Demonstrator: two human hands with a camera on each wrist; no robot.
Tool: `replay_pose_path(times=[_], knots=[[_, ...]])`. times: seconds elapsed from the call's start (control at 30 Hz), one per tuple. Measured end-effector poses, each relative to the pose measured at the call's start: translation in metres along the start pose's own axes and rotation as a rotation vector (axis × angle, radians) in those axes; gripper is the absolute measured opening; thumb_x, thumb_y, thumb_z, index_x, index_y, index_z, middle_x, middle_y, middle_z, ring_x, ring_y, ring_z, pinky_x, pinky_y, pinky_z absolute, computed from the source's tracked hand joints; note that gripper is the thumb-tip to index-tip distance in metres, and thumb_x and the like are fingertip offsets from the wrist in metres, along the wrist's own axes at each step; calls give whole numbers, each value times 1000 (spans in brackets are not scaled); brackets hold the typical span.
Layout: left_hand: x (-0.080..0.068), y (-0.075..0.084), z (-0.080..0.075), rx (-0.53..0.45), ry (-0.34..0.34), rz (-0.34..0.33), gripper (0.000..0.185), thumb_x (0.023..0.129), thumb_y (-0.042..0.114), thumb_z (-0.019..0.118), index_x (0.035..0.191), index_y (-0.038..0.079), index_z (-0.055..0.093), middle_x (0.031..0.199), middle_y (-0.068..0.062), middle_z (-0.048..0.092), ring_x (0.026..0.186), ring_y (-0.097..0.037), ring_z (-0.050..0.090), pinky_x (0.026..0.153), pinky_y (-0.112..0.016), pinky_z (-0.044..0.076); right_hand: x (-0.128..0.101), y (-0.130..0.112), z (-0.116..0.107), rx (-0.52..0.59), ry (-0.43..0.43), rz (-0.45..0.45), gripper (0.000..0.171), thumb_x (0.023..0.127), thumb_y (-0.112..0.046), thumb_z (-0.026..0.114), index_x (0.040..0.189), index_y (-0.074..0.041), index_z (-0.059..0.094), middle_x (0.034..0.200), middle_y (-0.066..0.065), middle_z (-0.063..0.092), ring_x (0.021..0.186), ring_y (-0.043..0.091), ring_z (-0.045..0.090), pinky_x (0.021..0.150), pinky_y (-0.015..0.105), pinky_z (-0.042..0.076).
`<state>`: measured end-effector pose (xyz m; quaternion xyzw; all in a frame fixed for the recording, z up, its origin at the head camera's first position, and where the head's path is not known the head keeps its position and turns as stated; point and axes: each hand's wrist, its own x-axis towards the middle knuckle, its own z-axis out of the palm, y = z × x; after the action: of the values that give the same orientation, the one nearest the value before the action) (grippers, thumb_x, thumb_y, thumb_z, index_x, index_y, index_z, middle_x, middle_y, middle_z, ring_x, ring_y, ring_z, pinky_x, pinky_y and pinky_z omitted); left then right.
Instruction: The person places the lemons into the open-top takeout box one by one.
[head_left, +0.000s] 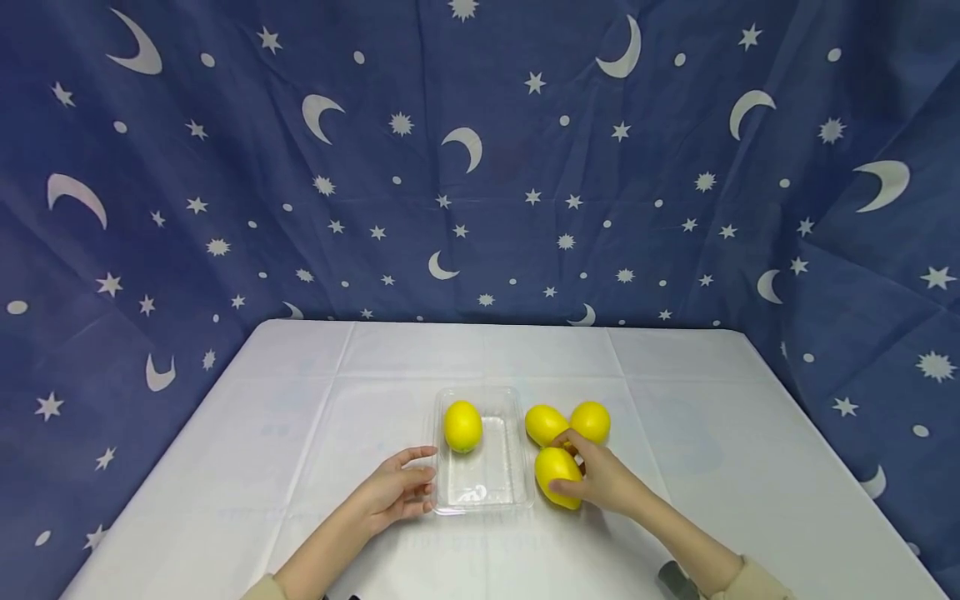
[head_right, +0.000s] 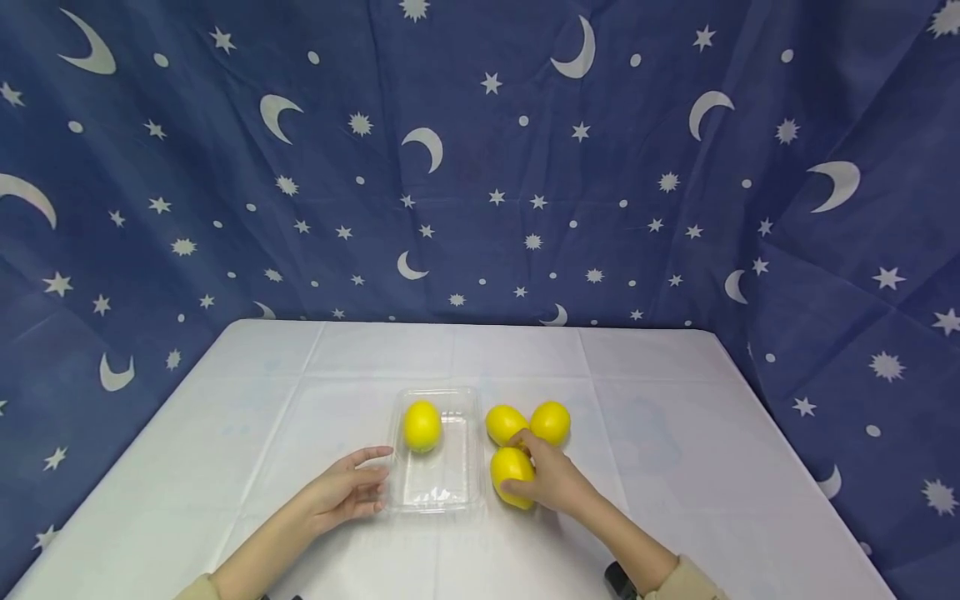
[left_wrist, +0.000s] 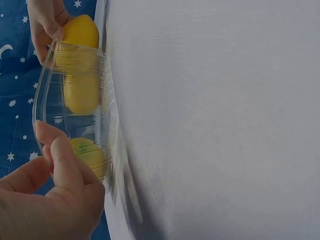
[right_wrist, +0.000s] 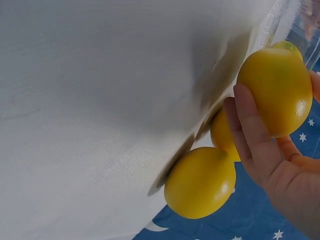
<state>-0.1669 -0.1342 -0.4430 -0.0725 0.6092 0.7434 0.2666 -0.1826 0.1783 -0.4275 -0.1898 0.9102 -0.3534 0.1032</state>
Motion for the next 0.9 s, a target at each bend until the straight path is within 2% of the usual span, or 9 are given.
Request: replay_pose_path(times=[0.43, 0.9], knots=[[-2, 0, 0, -2, 0, 6, 52, 94, 6, 51, 140, 0, 28, 84, 2, 50, 74, -8, 52, 66, -19, 53, 2, -9, -2, 30, 76, 60, 50, 75, -22, 78, 113, -3, 52, 95, 10, 59, 77, 18, 51, 65, 24, 45], [-2, 0, 1, -4, 0, 12, 52, 93, 6, 52, 139, 0, 29, 82, 4, 51, 72, -7, 52, 66, -20, 52, 9, -20, -8, 78, 148, 81, 47, 77, -19, 77, 114, -4, 51, 95, 12, 60, 79, 20, 55, 66, 27, 54]])
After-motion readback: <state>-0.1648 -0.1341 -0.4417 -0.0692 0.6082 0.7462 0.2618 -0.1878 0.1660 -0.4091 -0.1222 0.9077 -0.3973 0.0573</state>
